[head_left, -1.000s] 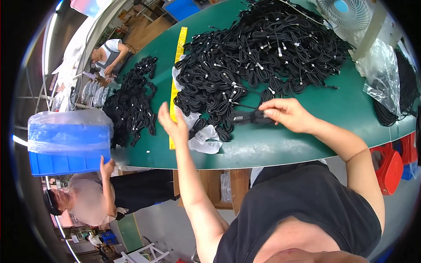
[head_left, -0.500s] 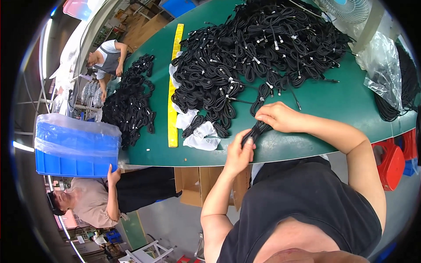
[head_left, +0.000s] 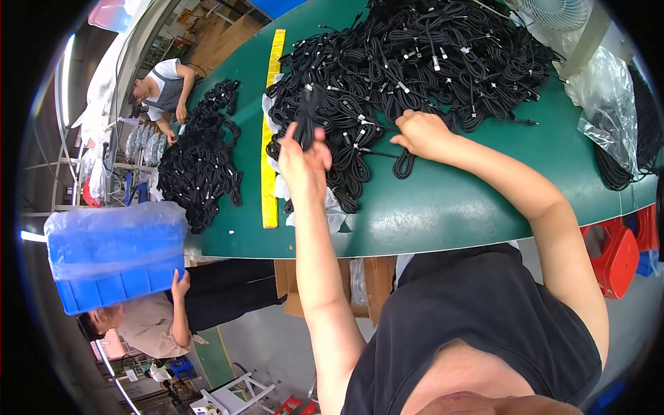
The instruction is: Organizing and bundling black electronic cables using ties on a factory workbench.
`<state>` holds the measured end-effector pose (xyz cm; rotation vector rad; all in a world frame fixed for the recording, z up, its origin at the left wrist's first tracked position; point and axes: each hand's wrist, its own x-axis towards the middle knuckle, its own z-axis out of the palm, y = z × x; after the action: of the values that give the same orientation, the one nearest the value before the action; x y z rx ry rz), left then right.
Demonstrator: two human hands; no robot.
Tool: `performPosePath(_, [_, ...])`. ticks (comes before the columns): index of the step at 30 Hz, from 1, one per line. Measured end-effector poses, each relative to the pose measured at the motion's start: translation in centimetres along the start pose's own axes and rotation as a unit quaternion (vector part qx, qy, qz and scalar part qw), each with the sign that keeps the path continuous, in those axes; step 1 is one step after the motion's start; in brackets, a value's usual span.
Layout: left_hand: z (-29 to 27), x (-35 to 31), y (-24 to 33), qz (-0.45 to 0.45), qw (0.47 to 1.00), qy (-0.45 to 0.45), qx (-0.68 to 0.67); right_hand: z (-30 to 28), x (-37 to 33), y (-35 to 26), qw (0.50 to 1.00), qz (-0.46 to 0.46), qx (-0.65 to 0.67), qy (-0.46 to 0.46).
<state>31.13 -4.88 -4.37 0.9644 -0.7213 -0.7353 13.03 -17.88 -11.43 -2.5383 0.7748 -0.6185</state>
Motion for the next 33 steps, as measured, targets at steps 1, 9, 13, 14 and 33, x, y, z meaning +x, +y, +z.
performPosePath(1, [0.5, 0.8, -0.3, -0.002, 1.000, -0.002, -0.001, 0.5, 0.1, 0.3, 0.999, -0.017, -0.044, -0.012])
performPosePath(9, [3.5, -7.2, -3.3, 0.090, 0.954, 0.066, 0.278, -6.9, -3.2, -2.0, 0.942, 0.122, 0.313, -0.010])
performPosePath(13, [5.2, -10.7, -3.9, 0.029, 0.960, -0.068, 0.269, -9.2, -5.1, -2.7, 0.900, 0.141, 0.412, 0.011])
performPosePath(14, [5.4, -10.8, -4.2, -0.003, 0.984, -0.017, 0.177, -9.2, -5.8, -2.7, 0.900, 0.142, 0.411, 0.009])
performPosePath(33, [7.4, -9.9, -6.0, -0.184, 0.964, -0.053, -0.185, -9.4, -10.7, -3.1, 0.991, -0.011, 0.115, 0.066])
